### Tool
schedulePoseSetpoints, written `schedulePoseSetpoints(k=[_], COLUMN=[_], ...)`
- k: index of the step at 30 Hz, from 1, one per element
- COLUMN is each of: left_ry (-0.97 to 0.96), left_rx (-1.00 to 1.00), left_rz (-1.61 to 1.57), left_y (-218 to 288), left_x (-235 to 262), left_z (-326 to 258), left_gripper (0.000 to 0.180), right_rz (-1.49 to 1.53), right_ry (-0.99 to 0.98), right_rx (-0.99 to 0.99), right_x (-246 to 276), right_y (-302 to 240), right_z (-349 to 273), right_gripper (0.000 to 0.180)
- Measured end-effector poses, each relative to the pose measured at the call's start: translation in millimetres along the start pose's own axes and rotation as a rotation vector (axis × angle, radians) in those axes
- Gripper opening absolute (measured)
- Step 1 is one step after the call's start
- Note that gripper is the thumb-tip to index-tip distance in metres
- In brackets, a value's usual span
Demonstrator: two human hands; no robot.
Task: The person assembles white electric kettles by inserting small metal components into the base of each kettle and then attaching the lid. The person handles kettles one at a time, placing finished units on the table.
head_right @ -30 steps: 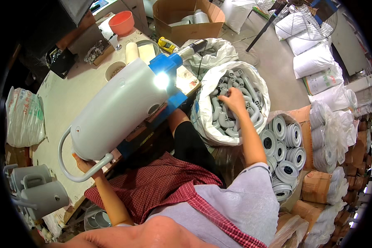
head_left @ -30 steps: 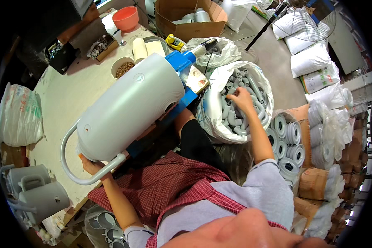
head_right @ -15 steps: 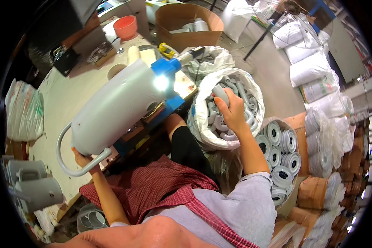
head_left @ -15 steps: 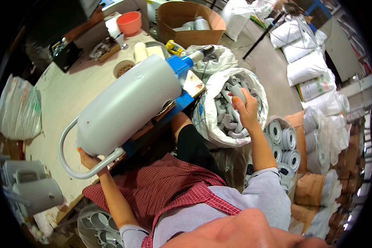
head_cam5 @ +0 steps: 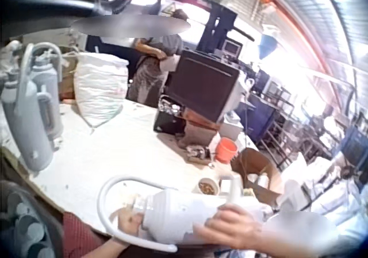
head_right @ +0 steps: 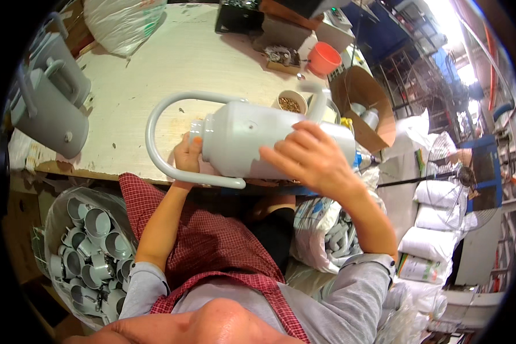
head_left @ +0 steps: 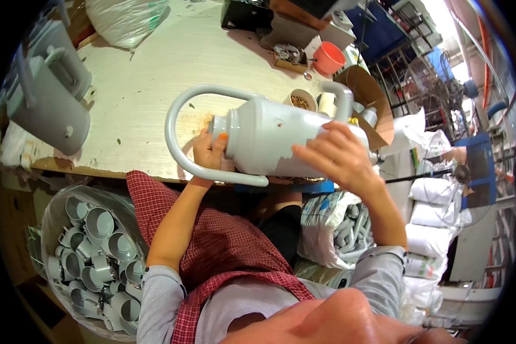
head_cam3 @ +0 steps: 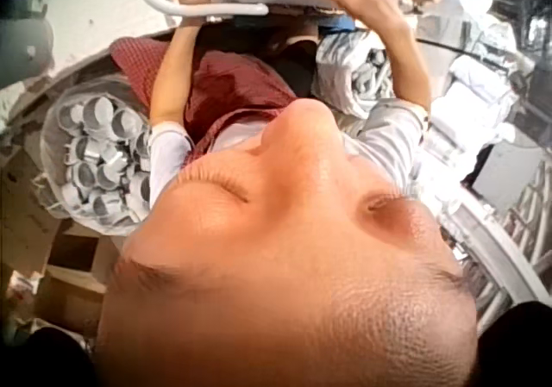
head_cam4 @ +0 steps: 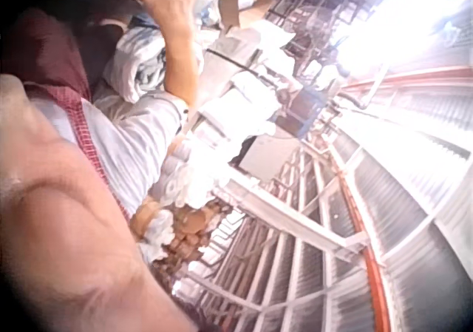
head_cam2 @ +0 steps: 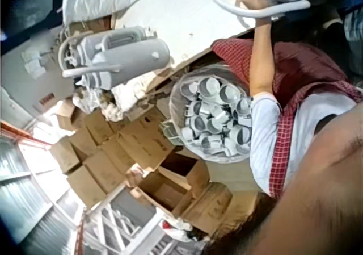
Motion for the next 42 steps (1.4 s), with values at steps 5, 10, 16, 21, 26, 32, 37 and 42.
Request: schedulePoseSetpoints(k=[5, 10, 16, 21, 26, 32, 37, 42], left_ry=[0.023, 0.041, 0.03, -0.017, 0.003, 0.024, 0.001, 0.016], left_rx=[-0.045, -0.077, -0.109, -0.127, -0.105, -0.13, -0.13, -0.149], left_rz=[0.085, 0.106, 0.075, 0.103, 0.089, 0.109, 0.137, 0.137], left_y=[19, 13, 15, 25, 20, 21, 18, 16], left_x=[-3, -7, -4, -1, -4, -2, -2, -4], left_z=[4, 6, 7, 11, 7, 9, 6, 6], left_gripper=[0.05, 0.054, 0.054, 0.051, 0.052, 0.051, 0.055, 0.057], right_rz=[0.302, 0.522, 0.808, 0.354, 0.182, 0.13, 0.223, 0.222], right_ry=[-0.181, 0.078, -0.413, -0.143, -0.2, -0.24, -0.261, -0.289], right_rx=[-0.13, -0.807, -0.917, -0.454, -0.391, -0.369, -0.41, -0.421], right_x=[-13, -14, -23, 0, -7, -11, -16, -18], right_y=[-6, 37, 56, 33, 25, 20, 24, 25], right_z=[-27, 14, 59, 48, 46, 51, 53, 52], right_gripper=[0.035, 0.061, 0.047, 0.039, 0.038, 0.037, 0.036, 0.034])
Point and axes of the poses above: each hand's wrist, its own z-axis towards the middle knuckle, its own x-axis out of the back of the hand, y = z × x, the point moved 2 cm from there along z, towards the middle knuckle, and after that the axes turned 13 degrees about -x, right-handed, at the moved point
